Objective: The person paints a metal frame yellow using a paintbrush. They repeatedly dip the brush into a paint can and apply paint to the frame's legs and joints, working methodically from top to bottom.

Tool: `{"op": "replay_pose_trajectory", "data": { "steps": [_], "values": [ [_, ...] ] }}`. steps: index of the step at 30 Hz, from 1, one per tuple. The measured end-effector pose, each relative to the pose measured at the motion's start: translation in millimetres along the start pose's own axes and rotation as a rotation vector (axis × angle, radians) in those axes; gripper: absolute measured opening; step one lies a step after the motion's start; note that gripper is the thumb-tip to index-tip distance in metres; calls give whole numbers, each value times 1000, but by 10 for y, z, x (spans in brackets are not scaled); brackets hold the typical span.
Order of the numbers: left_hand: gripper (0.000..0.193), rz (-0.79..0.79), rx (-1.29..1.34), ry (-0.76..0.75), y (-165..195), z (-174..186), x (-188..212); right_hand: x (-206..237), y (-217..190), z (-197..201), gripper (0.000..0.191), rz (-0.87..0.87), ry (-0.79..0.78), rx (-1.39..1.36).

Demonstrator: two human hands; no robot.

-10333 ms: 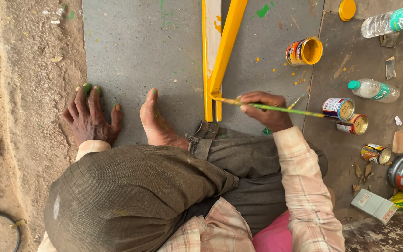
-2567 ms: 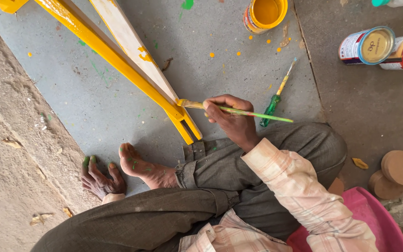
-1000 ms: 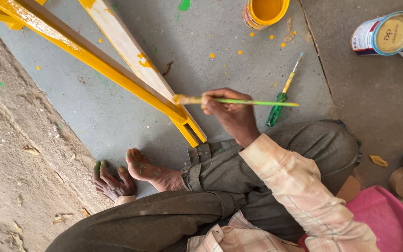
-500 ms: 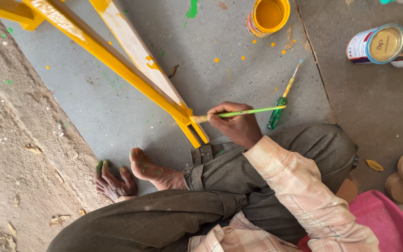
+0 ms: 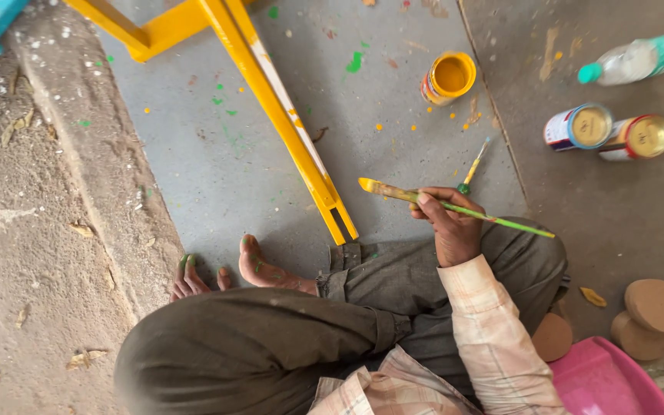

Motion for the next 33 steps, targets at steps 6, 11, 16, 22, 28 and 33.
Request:
{"op": "replay_pose_trajectory", "data": {
  "steps": [6,11,16,22,28,33],
  "values": [
    [26,-134,80,202,299,819,176,585,23,112,17,48,48,-186],
    [24,-285,162,296,405,1214,288,875,79,71,15,82,37,-244],
    [22,-388,208,184,970,698,468,970,81,-124,16,82,43,-239],
    [32,-234,195,-92,1466,-245,388,1056,8,-259,15,96,45,-247],
    [45,-154,177,-222,1666,-504,386,1123,-2,-308,14,97,6,-247],
    [51,-144,57,-388,1700,-690,420,1161,-17,-316,14,92,-2,-276]
  ]
}}
Point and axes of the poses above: each hand's wrist, its own x-axis away from the middle knuckle, its own z-axis out of the back of the hand, y = z × x, the point moved 9 cm from there along -x, towards the middle knuckle, and after that the axes turned 8 degrees about -x, right-handed, at the moved point
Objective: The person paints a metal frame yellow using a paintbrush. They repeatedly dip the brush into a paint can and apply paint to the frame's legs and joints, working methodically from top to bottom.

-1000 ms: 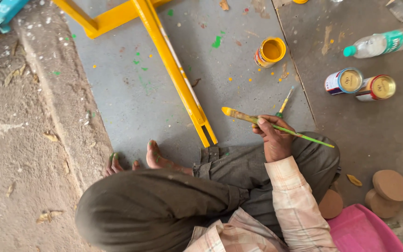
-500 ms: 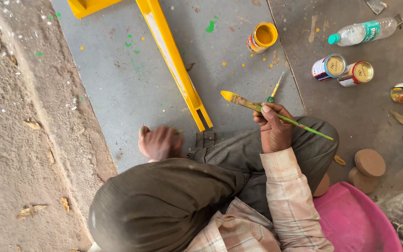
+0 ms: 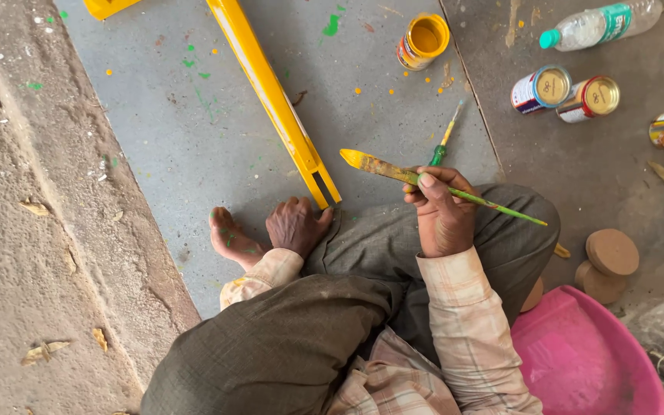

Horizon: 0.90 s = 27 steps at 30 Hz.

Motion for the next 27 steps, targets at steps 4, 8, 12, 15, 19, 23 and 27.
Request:
{"op": "replay_pose_trajectory", "data": {
  "steps": [4,8,12,15,19,23,27],
  "values": [
    [57,28,-43,-34,-27,-17,-22,15,-12,-7,14,-5,1,-21],
    [59,104,-96,-154,-229,-62,-14,16,-26,-17,14,-1,5,-23],
    [59,151,-150,-111,-444,25,40,10,-25,-58,14,-8,-8,-9],
    [59,165,-156,-78,-492,76,62,-6,-21,-80,14,-20,-13,-3],
    [53,165,-114,-97,-435,108,79,-17,-38,-64,14,-25,-15,-3],
    [56,184,-148,-92,-363,235,147,15,-66,1,14,-28,-10,-30],
    [52,184,-194,-95,-294,371,200,52,-85,56,15,-31,4,-29]
  ]
}}
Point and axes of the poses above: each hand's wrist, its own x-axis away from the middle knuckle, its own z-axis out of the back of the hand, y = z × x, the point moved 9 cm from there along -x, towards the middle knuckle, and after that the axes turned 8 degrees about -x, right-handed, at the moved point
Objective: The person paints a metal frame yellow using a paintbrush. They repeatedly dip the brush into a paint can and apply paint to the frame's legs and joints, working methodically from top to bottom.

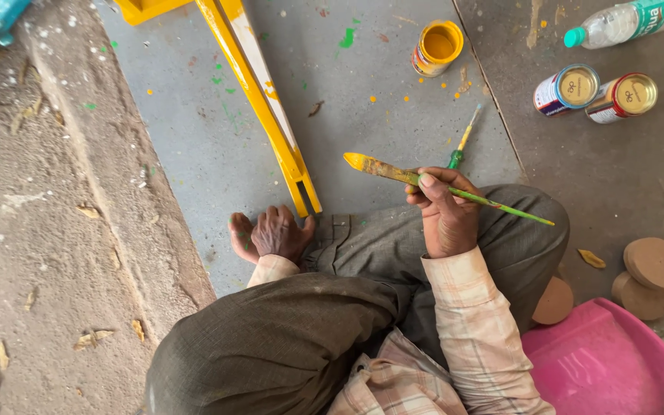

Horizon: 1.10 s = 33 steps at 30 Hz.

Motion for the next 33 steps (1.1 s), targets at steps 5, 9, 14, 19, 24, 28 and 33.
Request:
{"op": "replay_pose_trajectory", "data": {
  "steps": [5,9,14,19,24,28,33],
  "values": [
    [45,66,63,-98,-69,53,34,33,-28,-10,16,11,-4,-18],
    [43,95,152,-26,-113,150,104,56,-37,-18,16,12,2,-10],
    [35,93,197,144,-221,313,213,68,-37,-12,16,20,-4,19],
    [28,-33,199,491,-336,718,393,66,-34,-34,16,44,-26,43],
    [28,3,302,396,-514,864,356,63,-44,-35,16,64,-25,45],
    [28,-29,297,478,-609,1257,364,86,-47,-35,16,96,-53,52],
    [25,-37,301,598,-661,1811,342,57,-23,-72,16,129,-115,52]
  ]
}}
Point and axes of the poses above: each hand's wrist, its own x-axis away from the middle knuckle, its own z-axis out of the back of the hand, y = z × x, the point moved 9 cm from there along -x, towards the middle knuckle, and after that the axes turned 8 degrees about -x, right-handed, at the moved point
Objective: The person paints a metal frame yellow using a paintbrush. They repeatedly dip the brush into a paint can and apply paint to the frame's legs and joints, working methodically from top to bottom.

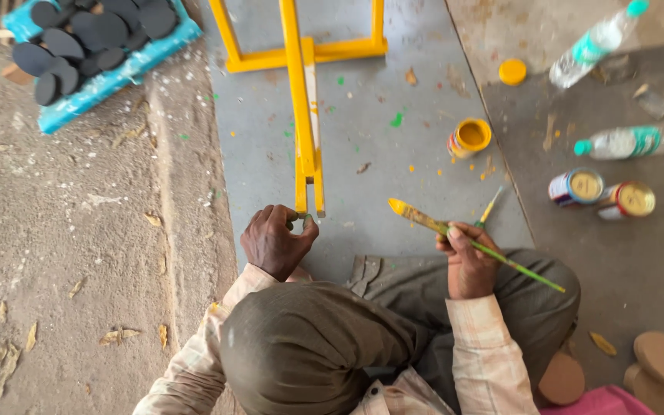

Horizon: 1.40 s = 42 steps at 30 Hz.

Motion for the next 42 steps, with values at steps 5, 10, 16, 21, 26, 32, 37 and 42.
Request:
{"op": "replay_pose_trajectory", "data": {
  "steps": [5,10,16,21,26,32,37,42],
  "values": [
    [27,31,61,-72,-6,238,-295,-52,-25,-7,16,18,2,-16],
    [29,41,122,-83,-69,465,-500,14,-126,-129,17,50,12,-1],
    [32,94,108,-175,-168,551,-706,165,-461,-605,20,197,27,84],
    [32,77,139,-215,-156,668,-829,408,-808,-1322,21,500,-64,343],
    [33,100,158,-209,-164,772,-976,473,-737,-2188,20,875,-207,725],
    [35,127,202,-191,-229,813,-1079,267,-294,-2916,35,917,-369,646],
    [35,154,251,-161,-302,798,-1070,128,-191,-3169,39,869,-402,694],
    [34,143,316,-113,-384,803,-1142,7,-160,-3351,37,862,-440,689]
  ]
}}
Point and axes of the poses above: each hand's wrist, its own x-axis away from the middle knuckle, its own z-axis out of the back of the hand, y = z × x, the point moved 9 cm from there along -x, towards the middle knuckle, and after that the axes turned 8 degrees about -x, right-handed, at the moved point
